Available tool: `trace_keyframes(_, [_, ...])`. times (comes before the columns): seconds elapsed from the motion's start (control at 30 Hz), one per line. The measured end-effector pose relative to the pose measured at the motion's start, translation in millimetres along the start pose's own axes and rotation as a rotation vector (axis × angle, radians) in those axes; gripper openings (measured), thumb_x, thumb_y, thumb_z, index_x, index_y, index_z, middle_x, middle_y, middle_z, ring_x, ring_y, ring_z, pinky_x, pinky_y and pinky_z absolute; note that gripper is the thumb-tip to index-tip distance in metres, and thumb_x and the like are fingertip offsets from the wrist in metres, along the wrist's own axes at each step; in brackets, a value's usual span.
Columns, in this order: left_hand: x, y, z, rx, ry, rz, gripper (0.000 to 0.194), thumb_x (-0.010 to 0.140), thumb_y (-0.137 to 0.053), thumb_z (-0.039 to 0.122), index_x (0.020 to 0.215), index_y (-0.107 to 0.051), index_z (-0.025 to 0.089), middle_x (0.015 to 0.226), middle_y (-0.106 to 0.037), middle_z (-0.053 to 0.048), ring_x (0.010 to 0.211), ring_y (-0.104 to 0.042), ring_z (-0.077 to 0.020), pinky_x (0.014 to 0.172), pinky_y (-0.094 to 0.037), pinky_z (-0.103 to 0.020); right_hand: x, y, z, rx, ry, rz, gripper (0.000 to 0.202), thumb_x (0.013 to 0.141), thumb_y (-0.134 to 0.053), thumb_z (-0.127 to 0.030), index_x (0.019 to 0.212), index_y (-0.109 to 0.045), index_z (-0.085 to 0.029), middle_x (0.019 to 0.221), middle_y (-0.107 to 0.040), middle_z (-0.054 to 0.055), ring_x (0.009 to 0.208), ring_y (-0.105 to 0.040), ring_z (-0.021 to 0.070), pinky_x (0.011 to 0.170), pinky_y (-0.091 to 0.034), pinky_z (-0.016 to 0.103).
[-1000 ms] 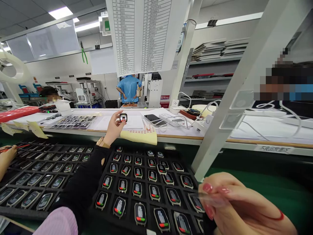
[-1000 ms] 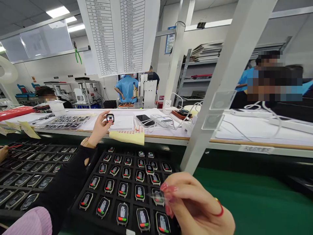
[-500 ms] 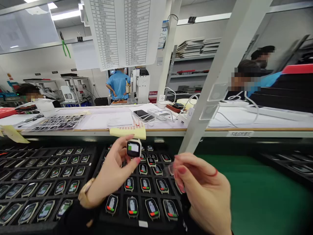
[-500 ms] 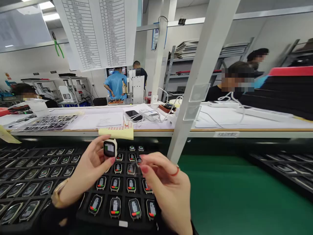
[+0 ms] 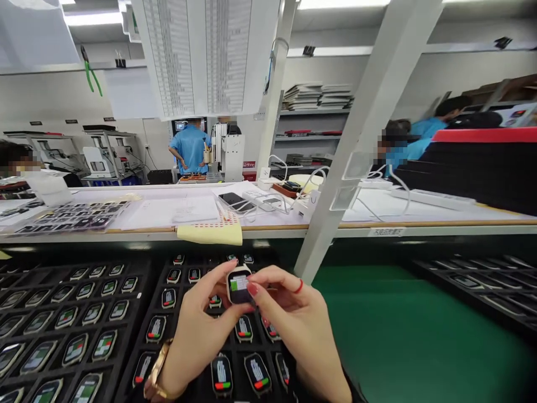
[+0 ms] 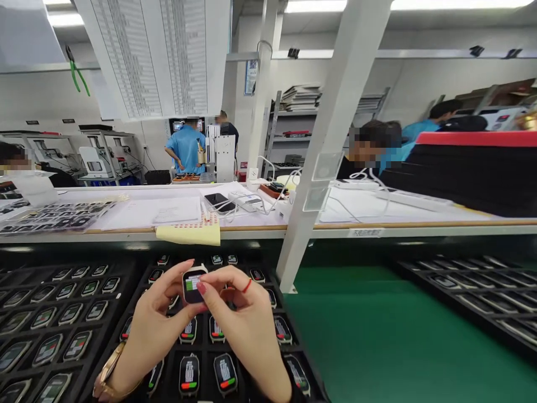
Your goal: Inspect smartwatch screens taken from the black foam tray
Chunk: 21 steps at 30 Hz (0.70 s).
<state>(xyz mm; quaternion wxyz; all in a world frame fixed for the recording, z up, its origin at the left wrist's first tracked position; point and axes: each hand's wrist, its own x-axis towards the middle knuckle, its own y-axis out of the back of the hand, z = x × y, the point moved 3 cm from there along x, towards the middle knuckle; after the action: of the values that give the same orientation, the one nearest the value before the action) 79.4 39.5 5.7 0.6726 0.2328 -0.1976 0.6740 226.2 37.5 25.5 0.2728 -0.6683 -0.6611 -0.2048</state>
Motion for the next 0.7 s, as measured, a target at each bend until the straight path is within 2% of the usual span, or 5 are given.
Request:
trace_keyframes(0.13, [-2.3, 2.5, 1.0, 0.02, -0.01, 0.003, 0.057, 0.075, -0.081, 0.015, 0.121, -0.064, 0.044, 0.101, -0.072, 0.007, 0.079, -0.068, -0.0102, 0.072, -0.057, -0.015, -1.2, -1.3, 3.0, -0.009, -0.031, 0.03, 0.006, 0.087, -0.073, -0.021, 0.081, -0.074, -0.022, 0.076, -0.067, 0.003, 0.063, -0.063, 0.0152, 0.046, -0.05, 0.018])
trace_keyframes(0.27, [-4.8, 2.7, 0.7, 0.106, -0.016, 0.024, 0.055, 0.075, -0.082, 0.017, 0.121, -0.064, 0.041, 0.104, -0.072, 0.005, 0.08, -0.069, -0.012, 0.074, -0.059, -0.018, -2.9, -2.9, 6.1, -0.031, -0.036, 0.06, 0.007, 0.088, -0.072, -0.021, 0.081, -0.072, -0.022, 0.077, -0.067, 0.002, 0.055, -0.057, 0.0117, 0.041, -0.045, 0.018])
trace_keyframes(0.47, [-7.3, 3.0, 0.0, 0.135, -0.015, 0.02, 0.054, 0.079, -0.082, 0.023, 0.123, -0.061, 0.045, 0.106, -0.071, 0.007, 0.08, -0.068, -0.0105, 0.077, -0.058, -0.017, -3.4, -4.1, 6.7, -0.035, -0.011, 0.06, 0.007, 0.088, -0.072, -0.019, 0.081, -0.071, -0.021, 0.078, -0.066, 0.001, 0.059, -0.059, 0.0121, 0.043, -0.044, 0.018])
trace_keyframes(0.7, [-5.8, 1.9, 0.2, 0.162, -0.026, 0.024, 0.05, 0.081, -0.08, 0.026, 0.125, -0.061, 0.04, 0.105, -0.071, 0.003, 0.083, -0.069, -0.0151, 0.079, -0.06, -0.025, -3.8, -4.7, 7.2, -0.05, -0.018, 0.07, 0.008, 0.089, -0.071, -0.021, 0.081, -0.07, -0.02, 0.077, -0.066, 0.003, 0.062, -0.062, 0.0144, 0.042, -0.045, 0.02])
